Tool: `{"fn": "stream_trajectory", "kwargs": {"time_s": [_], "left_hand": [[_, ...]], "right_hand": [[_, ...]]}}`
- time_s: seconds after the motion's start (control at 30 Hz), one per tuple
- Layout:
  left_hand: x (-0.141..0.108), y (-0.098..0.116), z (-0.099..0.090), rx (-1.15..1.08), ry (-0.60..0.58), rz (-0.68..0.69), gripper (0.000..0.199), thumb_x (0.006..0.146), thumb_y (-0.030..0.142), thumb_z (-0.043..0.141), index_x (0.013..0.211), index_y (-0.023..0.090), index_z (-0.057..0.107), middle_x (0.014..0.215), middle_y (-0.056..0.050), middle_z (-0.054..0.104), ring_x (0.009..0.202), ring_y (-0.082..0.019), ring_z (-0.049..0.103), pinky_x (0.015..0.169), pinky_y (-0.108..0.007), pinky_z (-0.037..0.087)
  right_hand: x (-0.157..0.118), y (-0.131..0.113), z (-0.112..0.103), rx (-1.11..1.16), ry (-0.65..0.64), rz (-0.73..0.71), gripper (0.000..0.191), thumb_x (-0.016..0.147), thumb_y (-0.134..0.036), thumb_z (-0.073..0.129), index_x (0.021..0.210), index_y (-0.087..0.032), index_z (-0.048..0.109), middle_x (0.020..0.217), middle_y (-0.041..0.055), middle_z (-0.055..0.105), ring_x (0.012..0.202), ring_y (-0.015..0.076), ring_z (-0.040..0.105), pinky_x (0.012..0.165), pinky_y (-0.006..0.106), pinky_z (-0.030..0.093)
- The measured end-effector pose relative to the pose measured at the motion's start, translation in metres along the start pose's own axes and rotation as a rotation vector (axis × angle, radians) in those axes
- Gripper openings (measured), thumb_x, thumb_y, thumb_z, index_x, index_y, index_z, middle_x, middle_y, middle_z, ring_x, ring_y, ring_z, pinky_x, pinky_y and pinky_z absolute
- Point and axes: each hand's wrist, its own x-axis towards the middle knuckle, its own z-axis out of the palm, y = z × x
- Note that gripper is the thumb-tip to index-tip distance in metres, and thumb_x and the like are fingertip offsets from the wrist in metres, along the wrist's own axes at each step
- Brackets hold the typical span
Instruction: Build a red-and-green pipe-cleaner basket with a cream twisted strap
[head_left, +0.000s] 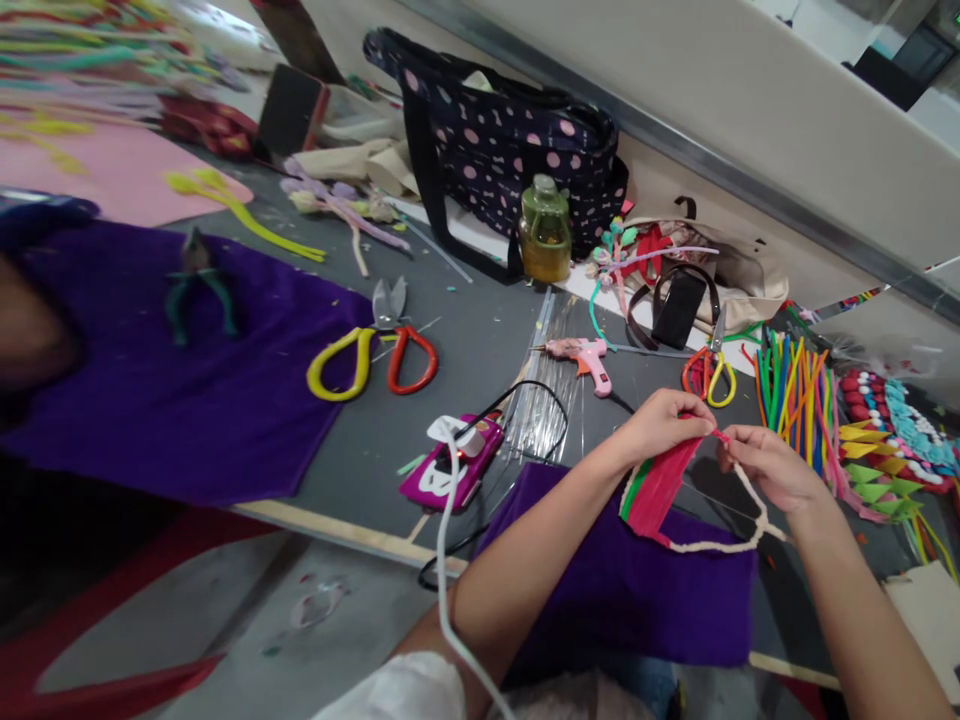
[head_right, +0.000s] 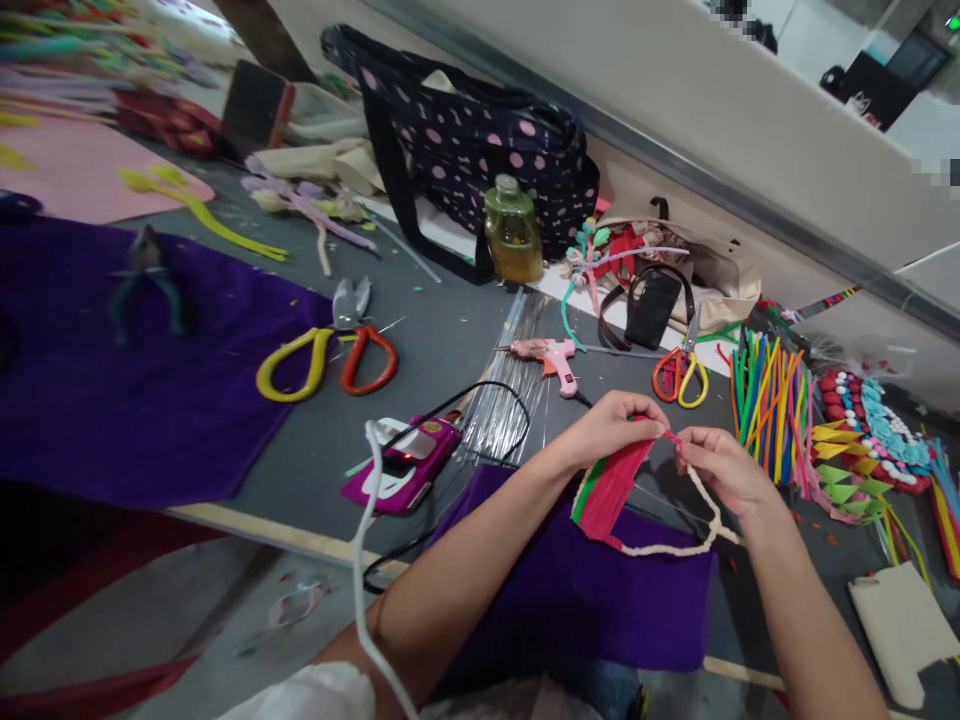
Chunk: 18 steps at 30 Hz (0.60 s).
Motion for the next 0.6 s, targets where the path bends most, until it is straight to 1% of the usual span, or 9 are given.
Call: {"fn": "stream_trajectory", "kwargs": {"time_s": [0.07,0.13,0.2,0.3,0.37,0.43,0.5,0.6], "left_hand": [[0.001,-0.001,-0.001,-0.031,0.009,-0.017,0.016,0.069,0.027,0.066,0.072,0.011,0.068,0.066,-0.001,0.062,0.061,-0.009,0.05,0.063,-0.022,0.039],[0.001,-0.002,-0.001,-0.052,0.019,-0.033,0.015,0.069,0.026,0.067,0.071,0.011,0.068,0.065,-0.001,0.062,0.06,-0.009,0.05,0.062,-0.022,0.038],[0.002,-0.002,-0.002,-0.062,0.033,-0.044,0.014,0.068,0.025,0.067,0.07,0.011,0.068,0.064,0.0,0.062,0.059,-0.009,0.05,0.062,-0.022,0.038],[0.002,-0.002,-0.001,-0.078,0.048,-0.059,0.013,0.067,0.024,0.067,0.07,0.011,0.068,0.063,0.0,0.061,0.058,-0.009,0.049,0.06,-0.021,0.038],[0.001,-0.002,-0.001,-0.084,0.055,-0.074,0.013,0.067,0.023,0.067,0.07,0.011,0.068,0.061,0.001,0.06,0.057,-0.008,0.048,0.059,-0.021,0.037],[0.001,-0.002,0.0,-0.082,0.057,-0.086,0.013,0.066,0.023,0.067,0.071,0.011,0.069,0.06,0.001,0.059,0.056,-0.008,0.047,0.058,-0.021,0.037],[0.001,-0.002,0.0,-0.084,0.056,-0.086,0.013,0.066,0.024,0.067,0.071,0.011,0.069,0.06,0.001,0.059,0.056,-0.008,0.047,0.058,-0.021,0.036],[0.001,-0.001,0.0,-0.087,0.056,-0.08,0.013,0.066,0.023,0.067,0.07,0.011,0.069,0.061,0.001,0.06,0.057,-0.008,0.048,0.058,-0.021,0.036]], "right_hand": [[0.0,0.004,0.001,-0.033,0.071,-0.043,0.031,0.073,-0.046,0.07,0.074,-0.017,0.059,0.064,-0.0004,0.056,0.06,0.0125,0.05,0.06,0.025,0.037],[-0.002,0.005,0.003,-0.192,0.189,-0.133,0.026,0.076,-0.043,0.067,0.081,-0.018,0.06,0.07,0.0001,0.058,0.064,0.0137,0.052,0.062,0.026,0.039],[-0.007,0.005,0.006,-0.479,0.294,-0.287,0.02,0.081,-0.039,0.063,0.086,-0.019,0.06,0.078,0.0019,0.061,0.073,0.0165,0.056,0.068,0.028,0.041],[-0.014,0.004,0.015,-1.066,0.436,-0.554,0.011,0.087,-0.027,0.054,0.092,-0.019,0.061,0.087,0.0063,0.064,0.086,0.0217,0.056,0.077,0.034,0.041],[-0.016,0.004,0.022,-1.42,0.538,-0.682,0.014,0.088,-0.02,0.051,0.097,-0.017,0.061,0.088,0.0091,0.065,0.088,0.0236,0.055,0.08,0.037,0.039],[-0.018,0.005,0.026,-1.651,0.61,-0.775,0.017,0.088,-0.016,0.051,0.101,-0.016,0.062,0.089,0.0104,0.066,0.087,0.024,0.055,0.081,0.039,0.037],[-0.018,0.006,0.029,-1.757,0.632,-0.848,0.017,0.088,-0.016,0.053,0.102,-0.015,0.062,0.089,0.01,0.067,0.086,0.0237,0.055,0.082,0.039,0.037],[-0.018,0.005,0.029,-1.745,0.63,-0.884,0.013,0.087,-0.017,0.055,0.098,-0.015,0.063,0.086,0.0084,0.068,0.084,0.023,0.056,0.081,0.038,0.037]]}}
